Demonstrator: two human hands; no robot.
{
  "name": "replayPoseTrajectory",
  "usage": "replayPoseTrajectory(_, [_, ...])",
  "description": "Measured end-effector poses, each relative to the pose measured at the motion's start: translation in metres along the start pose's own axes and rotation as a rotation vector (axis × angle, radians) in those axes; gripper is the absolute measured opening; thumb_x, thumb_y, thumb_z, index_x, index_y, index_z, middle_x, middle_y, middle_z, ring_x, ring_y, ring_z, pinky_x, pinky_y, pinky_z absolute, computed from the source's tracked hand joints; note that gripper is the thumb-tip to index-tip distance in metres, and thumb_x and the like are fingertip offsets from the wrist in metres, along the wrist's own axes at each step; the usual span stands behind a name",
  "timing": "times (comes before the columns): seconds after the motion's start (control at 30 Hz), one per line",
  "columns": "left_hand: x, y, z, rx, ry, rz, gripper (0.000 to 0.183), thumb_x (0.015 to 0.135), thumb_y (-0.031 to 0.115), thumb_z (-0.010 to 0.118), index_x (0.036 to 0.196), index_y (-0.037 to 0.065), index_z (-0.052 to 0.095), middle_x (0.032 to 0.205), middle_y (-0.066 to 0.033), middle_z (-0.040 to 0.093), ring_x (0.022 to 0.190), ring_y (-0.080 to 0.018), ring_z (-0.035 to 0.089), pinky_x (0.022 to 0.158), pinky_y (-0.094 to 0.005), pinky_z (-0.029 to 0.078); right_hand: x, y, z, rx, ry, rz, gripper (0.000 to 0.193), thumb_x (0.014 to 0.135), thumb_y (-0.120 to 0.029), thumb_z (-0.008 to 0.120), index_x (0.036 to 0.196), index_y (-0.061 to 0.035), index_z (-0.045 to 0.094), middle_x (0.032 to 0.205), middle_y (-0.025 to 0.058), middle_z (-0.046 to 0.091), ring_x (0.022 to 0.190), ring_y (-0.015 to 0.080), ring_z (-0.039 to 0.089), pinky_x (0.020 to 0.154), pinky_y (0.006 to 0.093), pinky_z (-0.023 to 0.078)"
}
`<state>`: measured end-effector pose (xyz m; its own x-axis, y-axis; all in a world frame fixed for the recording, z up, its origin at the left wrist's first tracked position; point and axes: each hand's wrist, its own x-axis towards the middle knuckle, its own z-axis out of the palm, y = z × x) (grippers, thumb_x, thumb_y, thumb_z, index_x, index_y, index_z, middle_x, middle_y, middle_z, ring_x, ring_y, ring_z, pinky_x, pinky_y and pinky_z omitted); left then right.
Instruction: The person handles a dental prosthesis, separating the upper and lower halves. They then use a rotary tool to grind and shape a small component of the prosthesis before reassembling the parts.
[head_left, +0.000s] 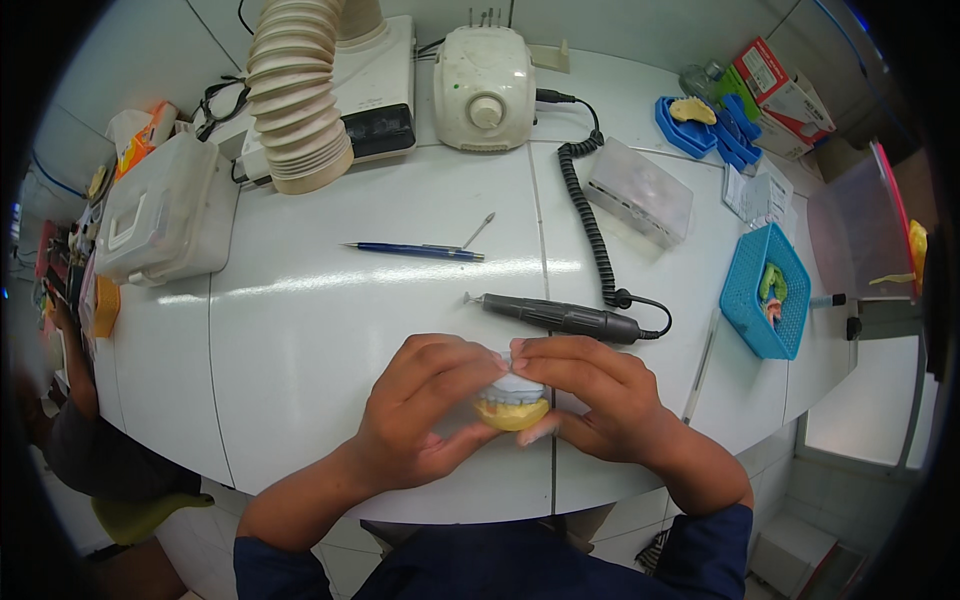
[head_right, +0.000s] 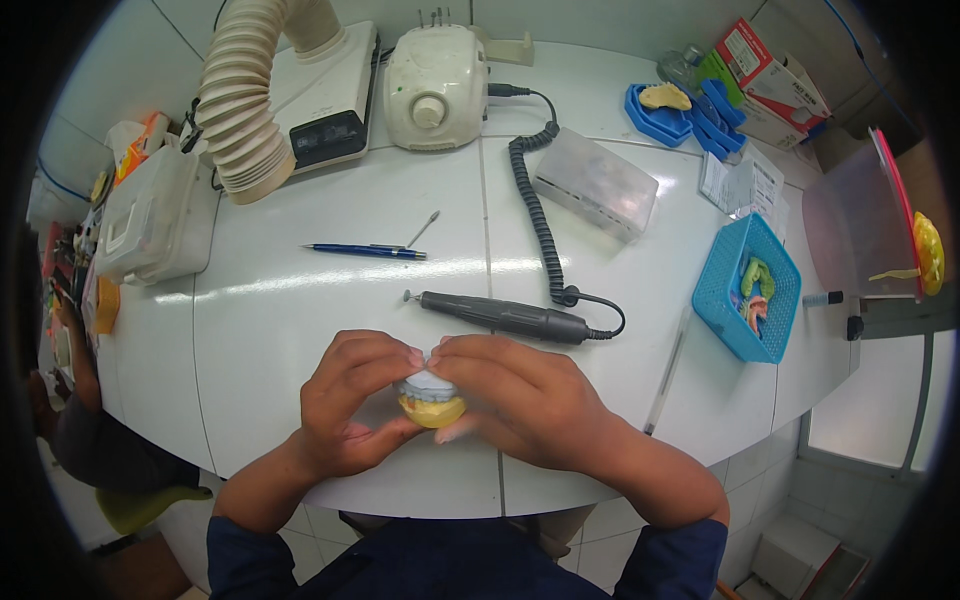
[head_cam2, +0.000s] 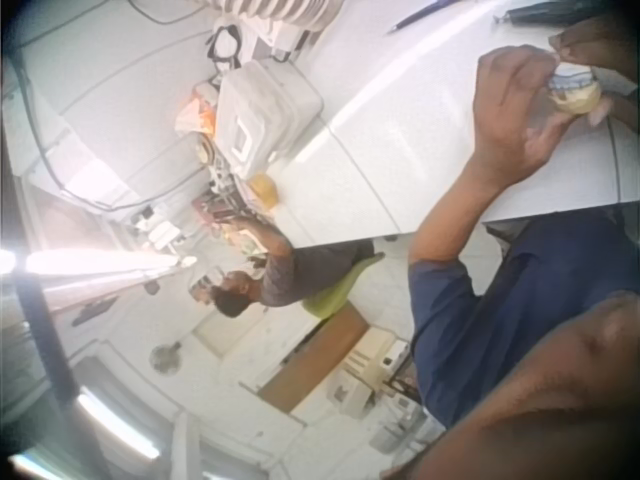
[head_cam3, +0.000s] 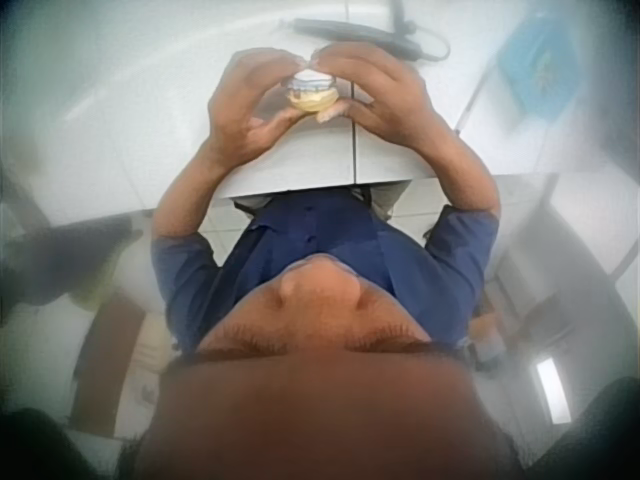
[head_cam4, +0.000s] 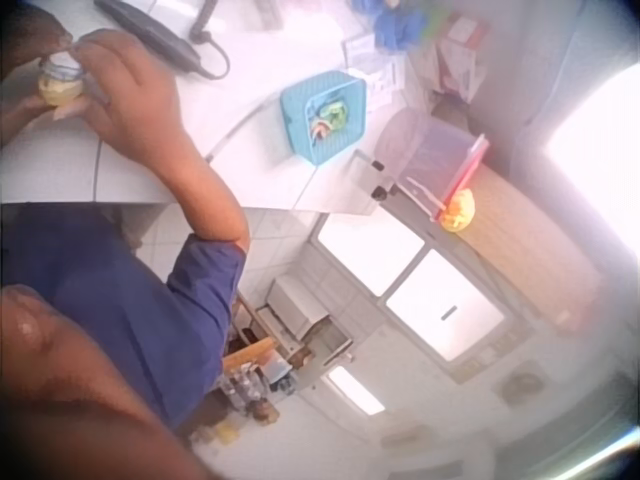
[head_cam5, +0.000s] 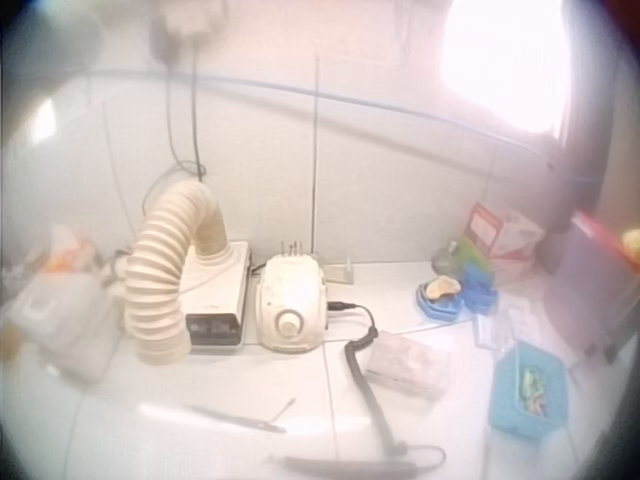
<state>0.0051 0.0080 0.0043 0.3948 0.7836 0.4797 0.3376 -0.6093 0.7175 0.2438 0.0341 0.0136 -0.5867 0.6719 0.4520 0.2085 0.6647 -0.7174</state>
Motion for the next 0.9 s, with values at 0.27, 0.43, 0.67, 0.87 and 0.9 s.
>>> replayPoseTrajectory(0.27, [-0.0007, -0.0007, 0.0005, 0.052, 0.002, 0.009, 0.052, 0.072, 0.015, 0.087, 0.120, 0.003, 0.068, 0.115, -0.0118, 0.065, 0.102, -0.0307, 0.063, 0.088, -0.0403, 0.052, -0.0001, 0.0015, -0.0007, 0.017, -0.019, 0.030, 0.054, 0.072, -0.013, 0.088, 0.119, 0.0022, 0.064, 0.119, 0.0177, 0.068, 0.107, 0.0327, 0.071, 0.089, 0.0376, 0.061])
replayPoseTrajectory(0.43, [-0.0040, -0.0004, 0.0015, 0.076, 0.016, -0.001, 0.053, 0.072, 0.024, 0.089, 0.117, 0.003, 0.071, 0.111, -0.0106, 0.066, 0.099, -0.0292, 0.062, 0.086, -0.0399, 0.052, -0.0006, -0.0003, -0.0027, 0.055, -0.050, 0.091, 0.055, 0.073, -0.014, 0.088, 0.121, -0.0006, 0.065, 0.121, 0.0163, 0.069, 0.109, 0.0316, 0.071, 0.091, 0.0375, 0.061])
replayPoseTrajectory(0.67, [-0.0055, 0.0029, 0.0009, 0.119, 0.052, 0.031, 0.055, 0.067, 0.030, 0.093, 0.112, 0.005, 0.074, 0.104, -0.0068, 0.067, 0.090, -0.0256, 0.060, 0.080, -0.0371, 0.050, -0.0032, 0.0023, -0.0020, 0.329, -0.206, 0.317, 0.053, 0.081, -0.001, 0.078, 0.130, -0.0040, 0.059, 0.136, 0.0145, 0.064, 0.126, 0.0322, 0.063, 0.105, 0.0405, 0.055])
replayPoseTrajectory(0.87, [-0.0053, 0.0027, 0.0012, 0.109, 0.072, 0.032, 0.056, 0.066, 0.032, 0.095, 0.110, 0.005, 0.075, 0.100, -0.0061, 0.068, 0.087, -0.0241, 0.060, 0.075, -0.0352, 0.050, -0.0017, 0.0027, -0.0040, 0.414, -0.271, 0.392, 0.054, 0.083, 0.000, 0.076, 0.134, -0.0041, 0.057, 0.134, 0.0157, 0.065, 0.125, 0.0349, 0.064, 0.106, 0.0417, 0.052])
replayPoseTrajectory(0.9, [-0.0054, 0.0025, 0.0010, 0.103, 0.071, 0.028, 0.056, 0.066, 0.033, 0.095, 0.111, 0.005, 0.075, 0.099, -0.0063, 0.068, 0.086, -0.0239, 0.060, 0.074, -0.0347, 0.050, -0.0018, 0.0029, -0.0048, 0.425, -0.287, 0.413, 0.054, 0.084, -0.002, 0.076, 0.134, -0.0040, 0.057, 0.134, 0.0159, 0.065, 0.124, 0.0352, 0.064, 0.106, 0.0416, 0.053])
